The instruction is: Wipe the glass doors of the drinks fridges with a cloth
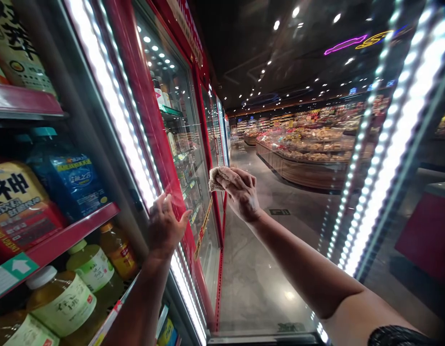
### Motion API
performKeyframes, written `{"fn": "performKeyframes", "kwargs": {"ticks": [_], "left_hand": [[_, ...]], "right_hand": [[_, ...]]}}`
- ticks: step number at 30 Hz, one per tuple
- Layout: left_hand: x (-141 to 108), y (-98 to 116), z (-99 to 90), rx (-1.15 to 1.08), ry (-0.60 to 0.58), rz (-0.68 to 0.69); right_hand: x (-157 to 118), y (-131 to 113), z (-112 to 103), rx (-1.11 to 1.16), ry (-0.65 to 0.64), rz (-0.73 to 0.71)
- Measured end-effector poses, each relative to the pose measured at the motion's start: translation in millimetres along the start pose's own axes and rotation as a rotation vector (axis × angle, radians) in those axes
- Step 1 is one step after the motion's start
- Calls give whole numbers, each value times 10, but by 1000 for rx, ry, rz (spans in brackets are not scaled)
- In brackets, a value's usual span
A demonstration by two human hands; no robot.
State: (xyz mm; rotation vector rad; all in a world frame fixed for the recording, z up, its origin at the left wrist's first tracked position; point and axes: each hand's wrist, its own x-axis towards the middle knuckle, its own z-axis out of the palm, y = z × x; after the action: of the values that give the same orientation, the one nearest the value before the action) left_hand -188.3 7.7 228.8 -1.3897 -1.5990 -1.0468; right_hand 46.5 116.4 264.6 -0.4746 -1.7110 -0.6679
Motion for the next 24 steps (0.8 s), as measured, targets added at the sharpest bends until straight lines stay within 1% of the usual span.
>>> {"fn": "performKeyframes", "kwargs": {"ticks": [2, 3, 4, 6, 9, 14, 17, 19, 20, 24], "left_hand": [[240, -59, -119, -40, 27, 36], [371, -83, -170, -59, 58, 60], [503, -101, -209, -72, 96, 76], [751, -123, -241, -94, 134, 119], [1067, -121, -198, -152, 119, 204], [1513, -47, -112, -161, 135, 237], [1678, -10, -91, -192, 122, 232], [1713, -8, -75, -223, 113, 211], [1713, -12, -68, -234, 114, 201], [1688, 14, -92, -258, 121, 175]], "right_hand": [[-3, -25, -1, 14, 9, 3], [-8, -36, 0, 25, 13, 5], [-14, -44, 0, 36, 10, 9], [-26, -46, -7, 53, -3, 20], [-45, -29, -29, 49, -36, 32], [-68, -21, -66, 29, -55, -5], [-79, 15, -130, 22, -41, -60], [-80, 84, -222, -5, -35, -92], [-76, 130, -279, -28, -30, -85], [-29, 264, -458, -112, 51, 80]]}}
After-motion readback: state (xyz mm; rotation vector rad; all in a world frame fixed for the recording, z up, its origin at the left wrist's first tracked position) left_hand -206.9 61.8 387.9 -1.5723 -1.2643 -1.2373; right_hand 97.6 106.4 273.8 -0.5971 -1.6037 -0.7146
